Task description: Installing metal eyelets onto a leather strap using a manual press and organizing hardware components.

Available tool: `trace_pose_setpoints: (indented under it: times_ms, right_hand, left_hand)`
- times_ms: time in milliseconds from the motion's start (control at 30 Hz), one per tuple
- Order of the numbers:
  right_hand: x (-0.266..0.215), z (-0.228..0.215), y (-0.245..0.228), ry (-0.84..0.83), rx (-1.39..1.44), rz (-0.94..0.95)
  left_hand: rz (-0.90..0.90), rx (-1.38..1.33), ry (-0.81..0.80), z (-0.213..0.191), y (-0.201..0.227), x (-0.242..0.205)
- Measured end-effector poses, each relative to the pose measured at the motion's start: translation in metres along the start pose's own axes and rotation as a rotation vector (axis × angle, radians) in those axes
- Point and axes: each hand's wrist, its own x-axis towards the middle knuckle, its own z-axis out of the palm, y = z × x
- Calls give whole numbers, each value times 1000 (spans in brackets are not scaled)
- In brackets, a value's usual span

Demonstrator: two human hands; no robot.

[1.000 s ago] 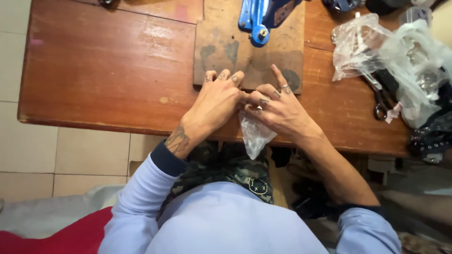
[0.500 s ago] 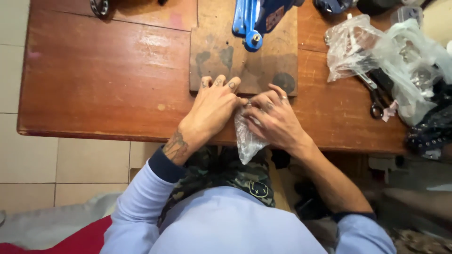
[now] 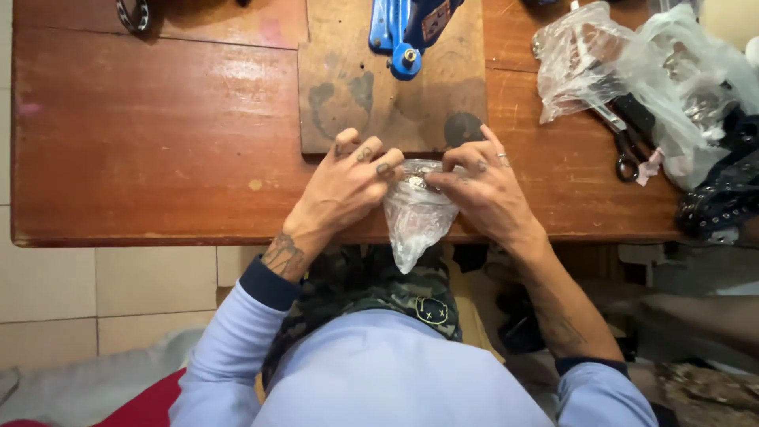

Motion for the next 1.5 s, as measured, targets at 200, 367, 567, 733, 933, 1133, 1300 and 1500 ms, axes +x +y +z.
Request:
trace_pose_setpoints:
  times_ms: [200, 367, 567, 733, 933, 1133, 1300, 1500]
  right_hand:
    - [-1, -18, 0, 99, 222, 225]
    - [-4, -25, 1, 54, 226, 358]
    - [2, -22, -3, 55, 220, 375]
    - [2, -25, 0, 78, 191, 345]
    - [17, -54, -12, 51, 235, 352]
    - [24, -77, -29, 67, 250, 401]
    - [20, -94, -43, 86, 262, 456]
    - [-3, -102, -60, 293, 207, 546]
  left_hand:
    - [211, 236, 49, -16, 1, -1]
    - [292, 285, 126, -19, -2, 0]
    - [242, 249, 215, -18, -1, 3]
    - [224, 276, 229, -23, -2, 1]
    - [213, 220, 245, -29, 0, 3]
    - [-99, -254, 396, -31, 22, 9]
    - [-8, -51, 185, -48, 27, 19]
    - [55, -40, 256, -66, 40, 14]
